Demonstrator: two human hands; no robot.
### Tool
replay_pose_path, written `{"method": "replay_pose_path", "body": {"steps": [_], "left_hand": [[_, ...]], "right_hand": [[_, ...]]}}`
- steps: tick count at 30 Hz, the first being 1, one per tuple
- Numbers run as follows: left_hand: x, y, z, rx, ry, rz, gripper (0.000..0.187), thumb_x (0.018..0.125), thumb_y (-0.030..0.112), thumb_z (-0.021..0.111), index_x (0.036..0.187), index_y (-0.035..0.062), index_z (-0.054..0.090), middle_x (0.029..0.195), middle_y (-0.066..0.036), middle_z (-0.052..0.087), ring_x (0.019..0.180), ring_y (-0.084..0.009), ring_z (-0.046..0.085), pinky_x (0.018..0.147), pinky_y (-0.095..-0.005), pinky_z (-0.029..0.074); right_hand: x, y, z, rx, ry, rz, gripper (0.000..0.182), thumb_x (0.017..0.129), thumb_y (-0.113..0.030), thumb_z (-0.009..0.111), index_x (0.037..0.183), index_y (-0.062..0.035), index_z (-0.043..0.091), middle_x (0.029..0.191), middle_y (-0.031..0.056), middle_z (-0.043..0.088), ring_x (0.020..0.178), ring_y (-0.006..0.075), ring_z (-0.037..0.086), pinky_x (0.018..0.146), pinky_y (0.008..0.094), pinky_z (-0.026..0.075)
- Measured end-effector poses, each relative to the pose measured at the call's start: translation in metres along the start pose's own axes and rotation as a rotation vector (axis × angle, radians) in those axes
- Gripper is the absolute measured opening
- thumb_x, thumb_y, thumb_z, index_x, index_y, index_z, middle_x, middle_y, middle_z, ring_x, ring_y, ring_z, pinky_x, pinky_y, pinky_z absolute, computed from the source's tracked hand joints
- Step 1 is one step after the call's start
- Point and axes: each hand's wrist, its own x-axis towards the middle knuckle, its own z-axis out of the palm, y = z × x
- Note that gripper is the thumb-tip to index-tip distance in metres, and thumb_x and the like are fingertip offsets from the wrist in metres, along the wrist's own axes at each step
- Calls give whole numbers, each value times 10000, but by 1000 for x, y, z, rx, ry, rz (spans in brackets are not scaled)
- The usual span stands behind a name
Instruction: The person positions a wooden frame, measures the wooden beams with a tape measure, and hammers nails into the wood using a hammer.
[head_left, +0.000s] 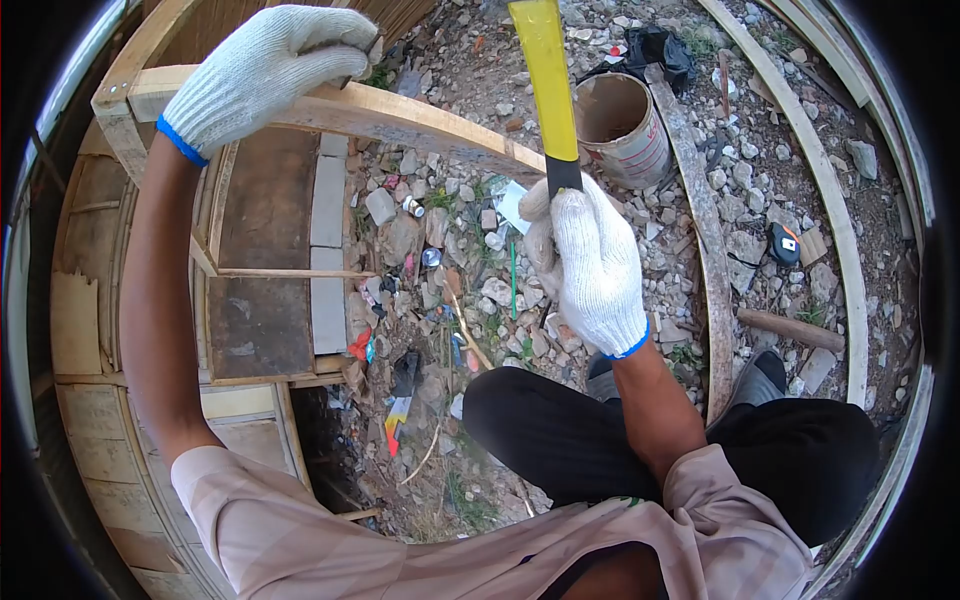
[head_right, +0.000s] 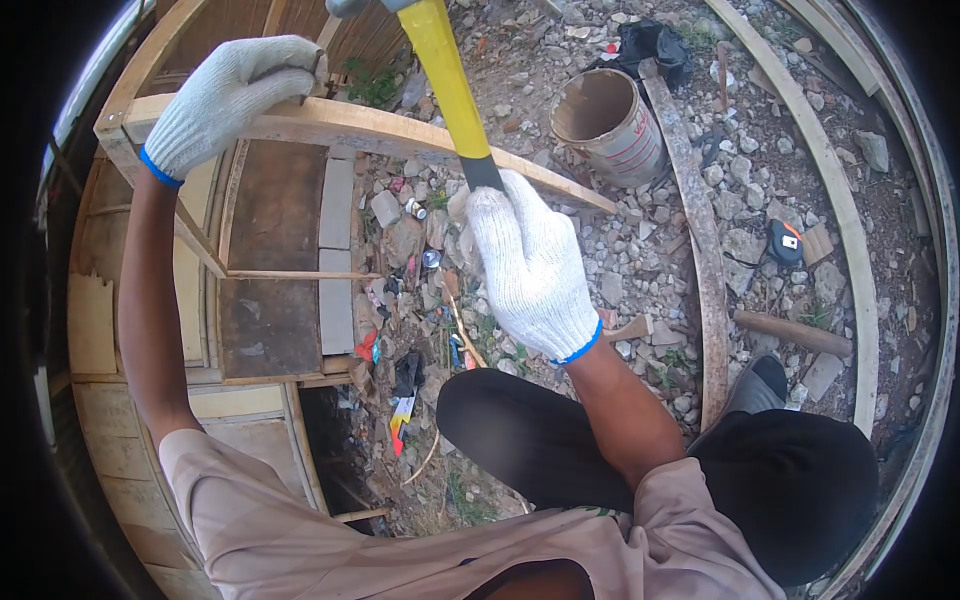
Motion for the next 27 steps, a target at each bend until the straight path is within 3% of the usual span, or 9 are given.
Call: {"method": "replay_pose_path", "body": {"steps": [5, 8, 13, 15, 17, 21, 23, 25, 27], "left_hand": [[-1, 4, -1, -18, -35, -39, 318, 974, 206, 626, 1196, -18, 672, 1021, -112, 710, 965, -213, 683, 951, -329, 530], [-1, 2, -1, -37, -41, 31, 320, 967, 200, 634, 1197, -18, 674, 1017, -112, 713, 954, -211, 685, 936, -328, 532], [-3, 2, 3, -42, 14, 29, 292, 958, 191, 638, 1154, -19, 686, 984, -108, 708, 920, -208, 680, 914, -328, 532], [-3, 2, 2, -28, 26, 26, 285, 956, 189, 639, 1144, -19, 688, 978, -107, 707, 917, -207, 679, 911, -328, 532], [0, 4, -1, -47, -13, 35, 288, 956, 191, 641, 1139, -24, 692, 979, -107, 709, 922, -202, 681, 908, -329, 531], [2, 10, -5, -23, -66, -10, 289, 955, 186, 641, 1148, -24, 692, 987, -102, 712, 926, -193, 682, 898, -326, 533], [-2, 5, 1, -81, -4, -25, 278, 946, 173, 647, 1139, -20, 696, 972, -98, 707, 903, -185, 675, 877, -320, 534], [-4, 6, 3, -94, 8, -31, 276, 942, 165, 649, 1141, -19, 697, 964, -98, 705, 892, -180, 670, 869, -316, 534], [-2, 8, 0, -94, 40, -26, 274, 938, 157, 650, 1144, -18, 697, 956, -97, 704, 881, -176, 666, 861, -312, 534]], "right_hand": [[-4, 1, 7, -36, 18, 50, 264, 1031, -173, 497, 1113, 48, 615, 687, 152, 597, 590, 279, 613, 537, 398, 440], [0, 26, 12, -649, 4, -569, 215, 960, -79, 569, 1090, 90, 593, 929, 224, 633, 879, 363, 627, 725, 476, 479], [-5, -3, 14, -112, 15, -114, 201, 1019, -133, 509, 1036, 45, 602, 767, 149, 620, 677, 302, 612, 606, 393, 463], [-12, 3, 21, 165, 95, -2, 392, 1075, -330, 438, 1089, 24, 604, 682, 92, 576, 578, 121, 548, 512, 304, 406], [-10, 14, 26, 223, 116, -42, 391, 1086, -335, 407, 1050, 4, 599, 674, 50, 564, 540, 90, 499, 503, 274, 377], [1, 22, 23, -493, 130, -588, 365, 1090, -354, 402, 1003, -38, 563, 664, 10, 522, 504, 67, 420, 455, 240, 315], [-12, -9, 21, 185, 49, 64, 352, 1090, -351, 412, 1018, -39, 558, 673, 16, 517, 511, 72, 425, 453, 246, 323], [-16, -4, 28, 91, 102, -100, 358, 1086, -381, 421, 1034, -51, 549, 665, 4, 498, 511, 63, 407, 449, 238, 314], [-13, -12, 36, 524, 226, 3, 366, 1084, -402, 419, 1047, -60, 544, 656, -4, 483, 507, 64, 395, 448, 232, 308]]}}
